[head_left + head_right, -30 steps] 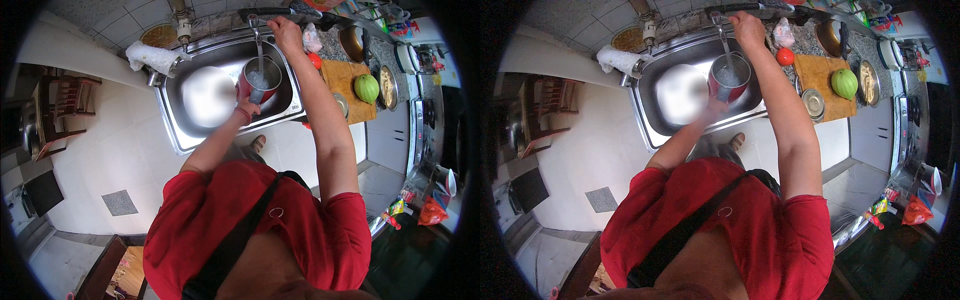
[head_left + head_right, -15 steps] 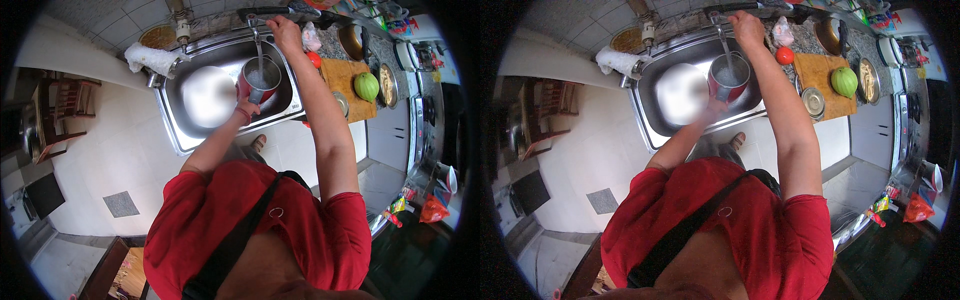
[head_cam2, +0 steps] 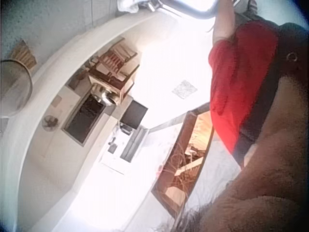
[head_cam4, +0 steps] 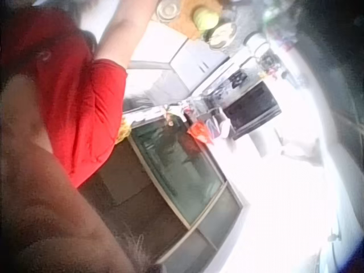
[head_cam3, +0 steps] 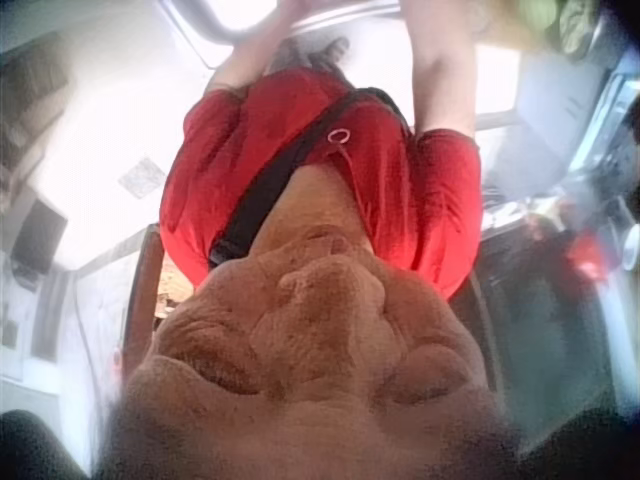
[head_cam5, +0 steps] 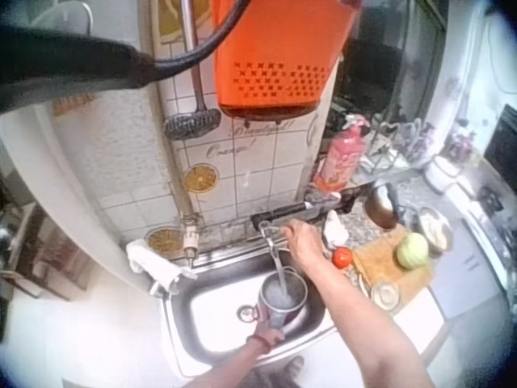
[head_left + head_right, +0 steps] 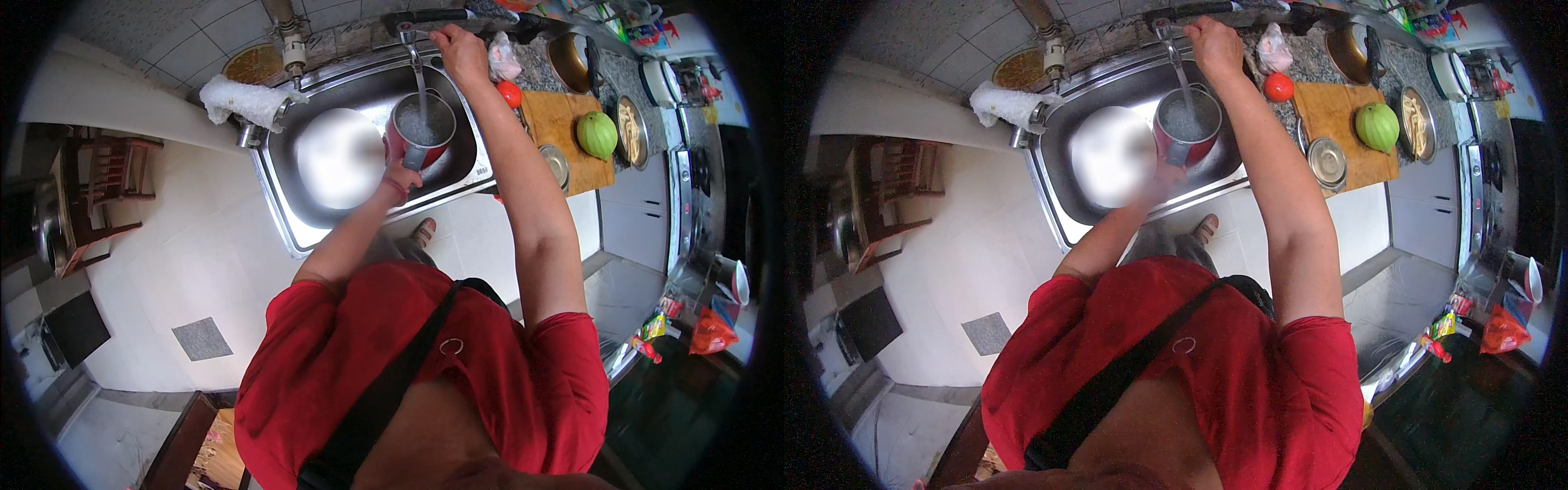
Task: The person stirs porridge in a rice cooker pot, carries the pot to a sink, rinses the pot with water, and then washes the interior of the pot using a cloth and water.
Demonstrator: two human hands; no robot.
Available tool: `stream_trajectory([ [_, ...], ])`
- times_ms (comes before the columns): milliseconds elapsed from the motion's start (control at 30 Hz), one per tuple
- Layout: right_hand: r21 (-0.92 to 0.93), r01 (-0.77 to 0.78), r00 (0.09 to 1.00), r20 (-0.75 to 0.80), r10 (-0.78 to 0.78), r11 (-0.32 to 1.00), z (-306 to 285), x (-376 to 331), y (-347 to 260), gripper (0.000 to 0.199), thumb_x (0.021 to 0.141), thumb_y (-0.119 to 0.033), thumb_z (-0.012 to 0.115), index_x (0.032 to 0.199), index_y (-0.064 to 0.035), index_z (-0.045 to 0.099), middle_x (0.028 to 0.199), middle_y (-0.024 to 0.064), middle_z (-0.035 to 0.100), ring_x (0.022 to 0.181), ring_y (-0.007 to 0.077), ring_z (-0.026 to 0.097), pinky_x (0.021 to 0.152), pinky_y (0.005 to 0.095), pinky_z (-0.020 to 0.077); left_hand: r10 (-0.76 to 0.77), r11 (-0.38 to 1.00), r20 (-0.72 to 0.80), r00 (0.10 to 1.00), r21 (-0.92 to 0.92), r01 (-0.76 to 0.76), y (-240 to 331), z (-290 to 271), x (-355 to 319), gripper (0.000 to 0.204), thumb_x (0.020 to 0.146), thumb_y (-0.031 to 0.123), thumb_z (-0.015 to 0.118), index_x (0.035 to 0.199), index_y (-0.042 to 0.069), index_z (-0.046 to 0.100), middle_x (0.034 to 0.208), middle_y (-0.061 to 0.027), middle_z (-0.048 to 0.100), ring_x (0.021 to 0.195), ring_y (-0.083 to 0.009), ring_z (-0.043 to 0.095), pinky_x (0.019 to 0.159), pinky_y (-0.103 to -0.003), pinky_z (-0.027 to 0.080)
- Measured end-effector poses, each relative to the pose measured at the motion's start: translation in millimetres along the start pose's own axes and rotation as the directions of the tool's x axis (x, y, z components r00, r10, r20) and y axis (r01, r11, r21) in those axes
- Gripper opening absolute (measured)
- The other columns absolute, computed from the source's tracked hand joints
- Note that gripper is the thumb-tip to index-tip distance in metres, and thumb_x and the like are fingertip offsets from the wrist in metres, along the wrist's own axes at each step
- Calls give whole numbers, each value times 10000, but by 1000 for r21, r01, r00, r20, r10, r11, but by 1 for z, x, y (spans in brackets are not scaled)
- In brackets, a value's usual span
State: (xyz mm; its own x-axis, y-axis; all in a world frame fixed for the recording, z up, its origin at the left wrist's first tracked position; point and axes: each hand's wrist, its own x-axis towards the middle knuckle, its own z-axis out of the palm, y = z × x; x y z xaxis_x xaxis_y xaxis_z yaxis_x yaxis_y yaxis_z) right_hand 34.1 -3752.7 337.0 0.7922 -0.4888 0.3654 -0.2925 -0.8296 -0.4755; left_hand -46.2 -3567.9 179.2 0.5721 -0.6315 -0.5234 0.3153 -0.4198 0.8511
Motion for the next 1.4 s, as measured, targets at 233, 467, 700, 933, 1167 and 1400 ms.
stream_trajectory([
  [233, 0, -16, 1000, -6, 16, 1000, -1, -1, -1, 269, 768, -316, 553, 829, -62, 617, 733, 180, 592, 725, 356, 569, 643, 416, 441, -68, 991, -79, 995, 113, 77, 18, -3, -9, 323, 479, 21, 659, 791, 44, 579, 662, -56, 570, 557, -164, 537, 423, -284, 412],
  [467, 18, -66, 997, 36, 65, 998, 1, 0, -1, 246, 757, -315, 531, 840, -106, 631, 795, 162, 602, 770, 339, 573, 691, 422, 446, 7, 1000, 17, 1000, 5, -8, -17, -5, 11, 303, 482, 27, 668, 775, 47, 592, 654, -59, 576, 549, -164, 543, 431, -288, 427],
  [700, 15, -93, 996, 17, 93, 996, 2, -1, 1, 245, 748, -314, 542, 826, -99, 630, 785, 168, 600, 763, 340, 573, 685, 425, 445, 12, 994, 16, 1000, 110, -14, -20, -6, 16, 304, 489, 34, 667, 779, 22, 578, 657, -69, 575, 524, -167, 533, 441, -286, 427],
  [933, 53, -77, 997, -27, 78, 996, 7, -2, 5, 266, 752, -329, 554, 836, -87, 626, 762, 156, 603, 746, 329, 575, 667, 397, 444, -1, 987, 20, 1000, 159, -2, -14, -13, 12, 305, 492, 51, 668, 780, 9, 575, 667, -80, 583, 546, -185, 544, 492, -294, 434],
  [1167, 58, -125, 992, -26, 126, 991, 9, -3, 0, 247, 734, -308, 556, 808, -81, 619, 764, 175, 595, 754, 347, 570, 679, 428, 443, -99, 971, 14, 995, 221, 94, 26, -24, -10, 322, 488, 75, 659, 791, 1, 580, 691, -94, 597, 601, -192, 565, 567, -290, 444],
  [1400, 40, -164, 986, -30, 165, 986, 2, -7, -11, 242, 751, -312, 560, 796, -84, 627, 751, 148, 605, 731, 328, 579, 659, 411, 450, 152, 987, -29, 988, 51, -151, -41, -20, 36, 262, 511, 78, 626, 761, 14, 580, 660, -81, 585, 599, -169, 554, 562, -299, 430],
])
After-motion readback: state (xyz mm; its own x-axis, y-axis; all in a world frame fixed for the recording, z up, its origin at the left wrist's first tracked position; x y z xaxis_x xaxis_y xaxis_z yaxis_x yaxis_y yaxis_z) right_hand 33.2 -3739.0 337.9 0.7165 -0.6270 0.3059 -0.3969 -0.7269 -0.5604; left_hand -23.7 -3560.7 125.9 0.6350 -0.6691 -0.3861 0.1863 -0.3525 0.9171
